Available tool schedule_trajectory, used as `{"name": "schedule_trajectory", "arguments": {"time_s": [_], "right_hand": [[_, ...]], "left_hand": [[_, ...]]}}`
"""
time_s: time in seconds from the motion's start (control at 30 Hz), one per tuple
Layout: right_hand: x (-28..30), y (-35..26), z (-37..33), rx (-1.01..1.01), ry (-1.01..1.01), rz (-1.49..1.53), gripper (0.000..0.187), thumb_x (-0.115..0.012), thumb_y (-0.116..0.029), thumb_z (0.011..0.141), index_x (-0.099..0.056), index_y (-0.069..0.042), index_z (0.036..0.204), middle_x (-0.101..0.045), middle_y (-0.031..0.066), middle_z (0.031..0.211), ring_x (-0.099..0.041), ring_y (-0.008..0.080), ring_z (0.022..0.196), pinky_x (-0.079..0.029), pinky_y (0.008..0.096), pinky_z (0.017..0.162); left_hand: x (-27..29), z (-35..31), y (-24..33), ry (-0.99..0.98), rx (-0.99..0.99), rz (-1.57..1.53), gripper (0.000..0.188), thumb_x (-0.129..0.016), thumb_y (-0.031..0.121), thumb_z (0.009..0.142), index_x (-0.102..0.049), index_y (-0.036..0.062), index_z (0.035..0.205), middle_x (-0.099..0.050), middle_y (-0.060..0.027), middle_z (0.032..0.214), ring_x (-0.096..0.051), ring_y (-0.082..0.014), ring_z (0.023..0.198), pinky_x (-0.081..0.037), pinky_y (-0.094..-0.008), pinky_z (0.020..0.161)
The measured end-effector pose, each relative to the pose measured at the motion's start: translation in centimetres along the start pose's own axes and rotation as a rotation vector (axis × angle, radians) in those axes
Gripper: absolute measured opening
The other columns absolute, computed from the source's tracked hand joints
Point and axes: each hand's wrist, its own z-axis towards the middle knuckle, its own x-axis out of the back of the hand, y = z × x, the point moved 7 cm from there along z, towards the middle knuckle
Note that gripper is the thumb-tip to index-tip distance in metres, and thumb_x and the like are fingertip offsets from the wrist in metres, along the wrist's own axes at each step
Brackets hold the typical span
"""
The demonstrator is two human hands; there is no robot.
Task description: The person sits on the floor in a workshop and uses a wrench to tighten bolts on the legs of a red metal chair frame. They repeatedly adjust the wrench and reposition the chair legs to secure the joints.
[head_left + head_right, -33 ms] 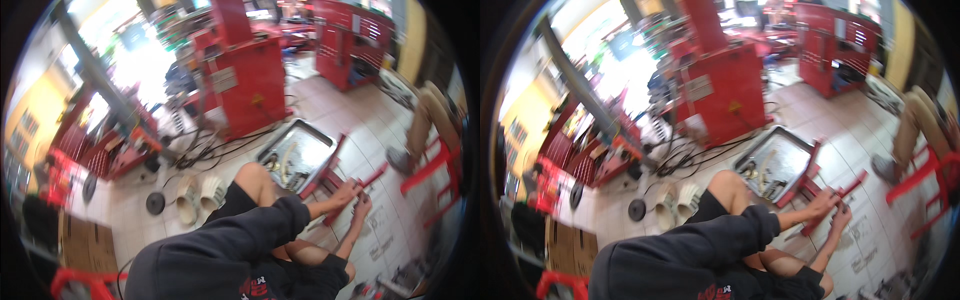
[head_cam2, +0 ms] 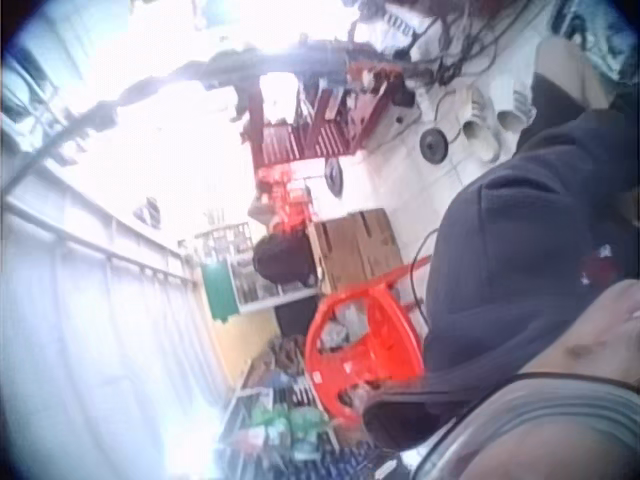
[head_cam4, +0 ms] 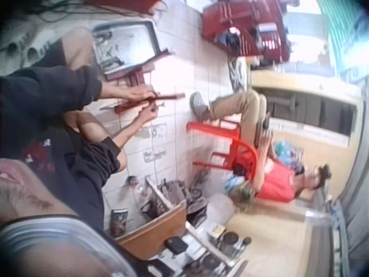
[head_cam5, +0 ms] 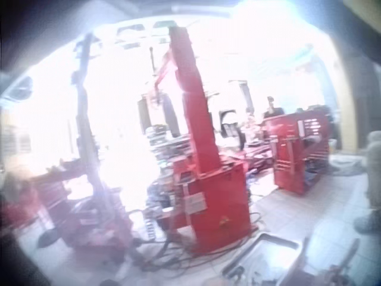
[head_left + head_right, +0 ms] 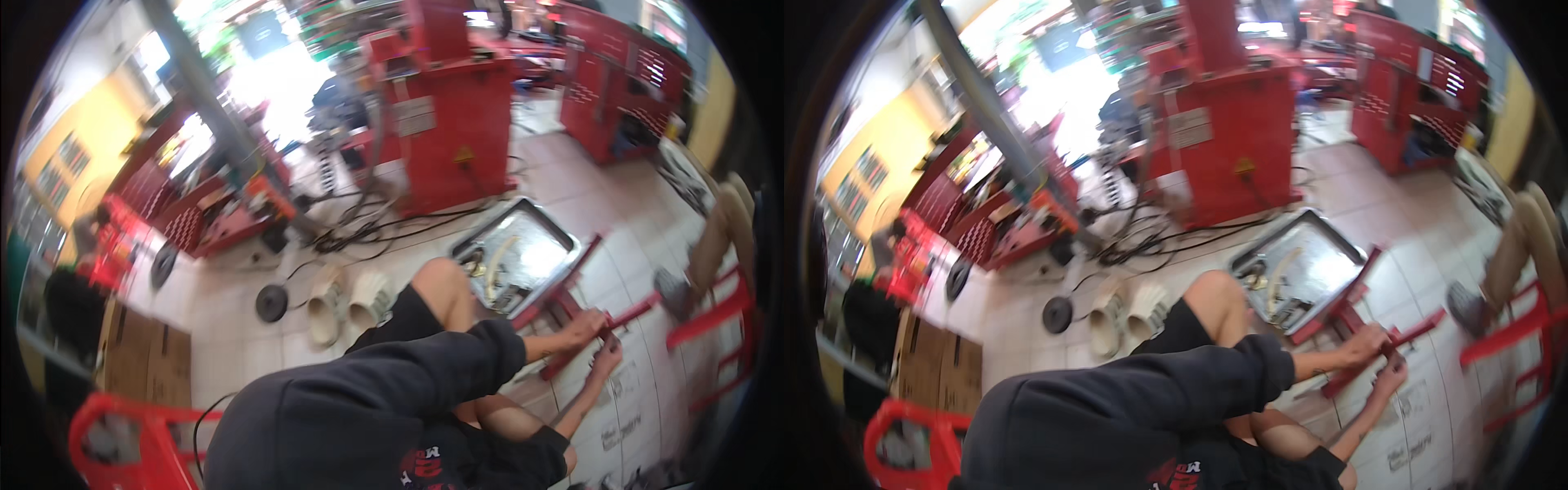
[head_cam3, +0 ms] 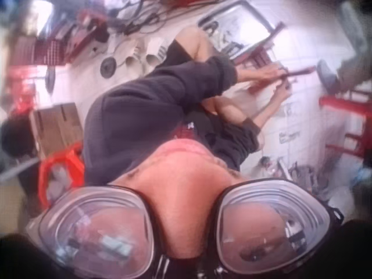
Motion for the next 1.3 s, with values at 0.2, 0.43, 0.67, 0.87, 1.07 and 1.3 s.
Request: {"name": "schedule_trajectory", "arguments": {"time_s": [0.2, 0.43, 0.67, 0.87, 1.07, 1.3], "right_hand": [[1.8, 1.1, 0.7, -0.11, -0.049, 0.005, 0.02, -0.061, -0.025, 0.091, -0.06, -0.006, 0.098, -0.04, -0.0071, 0.059, -0.03, 0.0013, 0.043, -0.018, 0.0201, 0.036], [1.5, 1.2, 1.1, -0.031, -0.029, 0.004, 0.02, -0.062, -0.018, 0.09, -0.061, -0.002, 0.103, -0.056, -0.0047, 0.072, -0.029, 0.0006, 0.047, -0.02, 0.0205, 0.041], [1.6, 1.4, 1.2, 0.037, -0.008, 0.031, 0.023, -0.061, -0.021, 0.091, -0.062, -0.002, 0.103, -0.057, -0.0034, 0.074, -0.027, 0.001, 0.043, -0.018, 0.0212, 0.038], [1.2, 2.6, 1.4, -0.147, 0.034, 0.034, 0.029, -0.054, -0.03, 0.095, -0.06, -0.002, 0.094, -0.057, -0.0007, 0.069, -0.028, 0.0019, 0.041, -0.019, 0.0218, 0.035], [-0.1, 2.4, 1.5, -0.078, -0.031, -0.145, 0.029, -0.052, -0.028, 0.096, -0.059, -0.001, 0.087, -0.052, -0.0005, 0.061, -0.032, 0.0046, 0.04, -0.022, 0.0256, 0.036], [2.9, 4.6, 3.5, 0.089, 0.07, -0.078, 0.016, -0.06, -0.02, 0.091, -0.063, -0.004, 0.09, -0.05, -0.0037, 0.059, -0.037, 0.0041, 0.041, -0.027, 0.023, 0.036]], "left_hand": [[0.7, 0.5, -0.8, 0.142, 0.427, -0.318, 0.023, -0.063, 0.014, 0.077, -0.067, -0.0064, 0.087, -0.068, -0.0212, 0.085, -0.067, -0.0295, 0.082, -0.052, -0.0363, 0.074], [1.2, 1.1, -0.9, 0.184, 0.434, -0.174, 0.016, -0.066, 0.011, 0.075, -0.064, -0.003, 0.082, -0.065, -0.0221, 0.085, -0.065, -0.0324, 0.085, -0.051, -0.0398, 0.074], [-1.2, 2.3, -1.6, 0.099, 0.483, -0.087, 0.033, -0.051, 0.026, 0.088, -0.062, -0.0044, 0.087, -0.063, -0.0263, 0.095, -0.062, -0.0396, 0.093, -0.048, -0.0464, 0.08], [-1.4, 3.0, -2.2, -0.008, 0.45, -0.067, 0.031, -0.051, 0.024, 0.083, -0.068, -0.0022, 0.087, -0.065, -0.0254, 0.088, -0.065, -0.0382, 0.086, -0.05, -0.045, 0.077], [0.4, 2.4, -3.2, 0.017, 0.516, 0.035, 0.043, -0.05, 0.035, 0.087, -0.066, -0.0049, 0.083, -0.064, -0.0277, 0.085, -0.064, -0.0408, 0.083, -0.05, -0.0467, 0.075], [-1.6, 3.5, -2.6, -0.02, 0.361, -0.005, 0.05, -0.048, 0.042, 0.089, -0.065, -0.0051, 0.083, -0.063, -0.0289, 0.084, -0.064, -0.0412, 0.082, -0.049, -0.0471, 0.072]]}}
